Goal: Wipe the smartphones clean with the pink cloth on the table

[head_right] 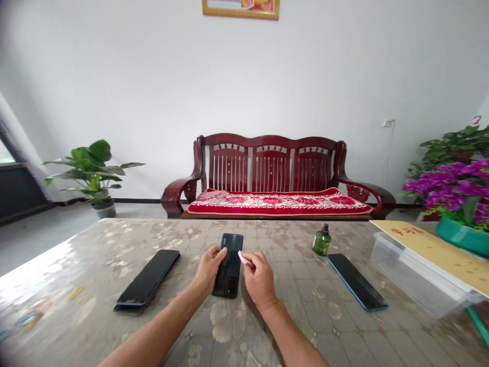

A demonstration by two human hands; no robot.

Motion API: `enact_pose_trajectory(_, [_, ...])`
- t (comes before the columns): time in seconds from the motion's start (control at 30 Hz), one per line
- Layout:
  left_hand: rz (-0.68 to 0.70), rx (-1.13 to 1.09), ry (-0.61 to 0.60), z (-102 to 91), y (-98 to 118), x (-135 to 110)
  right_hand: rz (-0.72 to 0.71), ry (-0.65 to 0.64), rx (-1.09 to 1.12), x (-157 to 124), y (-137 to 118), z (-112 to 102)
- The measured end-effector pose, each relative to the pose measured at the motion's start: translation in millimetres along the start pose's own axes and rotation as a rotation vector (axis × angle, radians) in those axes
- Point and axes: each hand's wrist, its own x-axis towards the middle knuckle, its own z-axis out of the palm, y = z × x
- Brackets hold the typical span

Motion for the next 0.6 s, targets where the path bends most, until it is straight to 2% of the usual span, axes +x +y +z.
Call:
enact_pose_trajectory(0.13, [0.028, -0.017, -0.005, -1.0, 4.6, 1.2, 0.001, -0.034, 0.038, -2.1, -4.5, 0.7])
enact_pose_trajectory(0.2, [0.063, -0.023, -0.032, -1.8, 8.0, 2.1, 0.093, 0.024, 0.125, 0.5, -5.8, 0.7])
enact_pose_trajectory(0.37, [0.259, 0.071, -0.12, -4.9, 9.3, 0.3, 0.465, 0.163, 0.434, 9.7, -3.0, -0.4])
enact_pose_trajectory(0.5, [0.35, 0.238, -0.148, -8.7, 6.5, -10.6, 0.574, 0.212, 0.55, 12.6, -2.9, -2.5])
enact_pose_trajectory(0.6, [0.458, 0.402, -0.2, -16.2, 6.5, -23.1, 0.627, 0.19, 0.605, 12.7, -6.5, -3.2])
